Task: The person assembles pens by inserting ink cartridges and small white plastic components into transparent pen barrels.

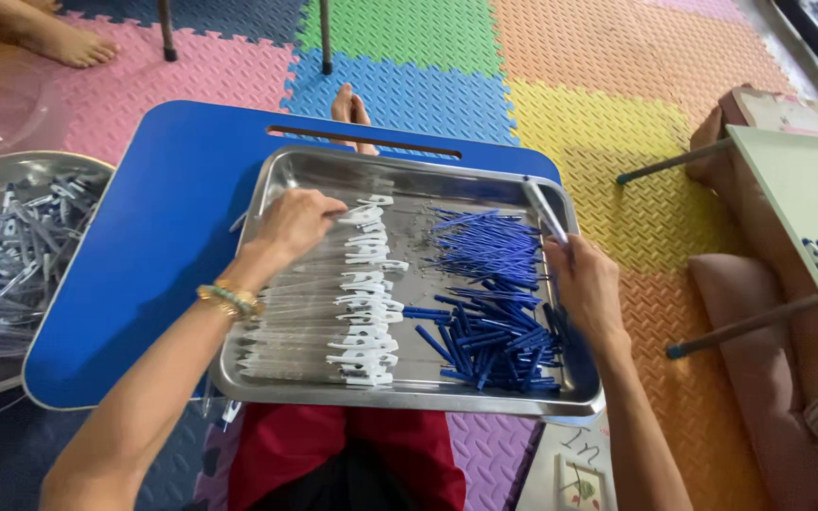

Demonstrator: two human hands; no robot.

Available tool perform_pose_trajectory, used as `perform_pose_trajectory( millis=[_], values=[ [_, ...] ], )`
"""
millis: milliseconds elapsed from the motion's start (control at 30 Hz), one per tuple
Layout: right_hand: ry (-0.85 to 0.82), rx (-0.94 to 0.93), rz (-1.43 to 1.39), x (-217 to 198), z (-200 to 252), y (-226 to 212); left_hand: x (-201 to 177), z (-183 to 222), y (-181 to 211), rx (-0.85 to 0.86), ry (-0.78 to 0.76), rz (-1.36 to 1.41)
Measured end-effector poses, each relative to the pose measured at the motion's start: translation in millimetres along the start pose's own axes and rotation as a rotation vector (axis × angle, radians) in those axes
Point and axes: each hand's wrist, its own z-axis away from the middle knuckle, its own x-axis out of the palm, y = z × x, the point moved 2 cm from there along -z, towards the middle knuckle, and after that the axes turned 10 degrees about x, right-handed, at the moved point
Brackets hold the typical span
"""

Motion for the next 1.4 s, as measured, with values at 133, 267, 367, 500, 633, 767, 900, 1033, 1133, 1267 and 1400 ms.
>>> perform_pose_trajectory(
  millis=[133,267,367,500,633,767,900,1033,1133,1267,1400],
  values=[
    [0.02,0.155,-0.239,-40,27,-21,-9,20,-12,-0.009,0.001,0.127],
    [0.184,0.377,-0.732,-66,63,-6,-81,77,-5,-0.009,0.132,0.157],
    [0.144,0.359,-0.726,-67,90,6,-116,153,4,-0.051,0.203,0.141],
    [0.185,0.411,-0.49,-53,93,-29,-110,250,20,-0.15,0.267,0.11],
    [-0.118,0.263,-0.591,10,37,-91,-61,312,-24,-0.359,0.28,0.015],
    [-0.408,-0.044,-0.536,78,-22,-158,-3,328,-43,-0.489,0.149,-0.013],
    [-0.278,-0.302,-0.465,160,-51,-159,-28,305,-17,-0.562,-0.006,0.028],
    [-0.386,-0.447,-0.244,202,-60,-188,-51,293,-3,-0.733,-0.19,0.014],
    [-0.437,-0.407,-0.241,213,-61,-196,-53,285,-4,-0.74,-0.223,0.004],
    [-0.551,-0.443,-0.209,211,-48,-214,-42,295,-15,-0.673,-0.142,-0.062],
    [-0.376,-0.624,-0.261,225,-60,-214,-61,293,-19,-0.786,-0.184,0.109]
  ],
)
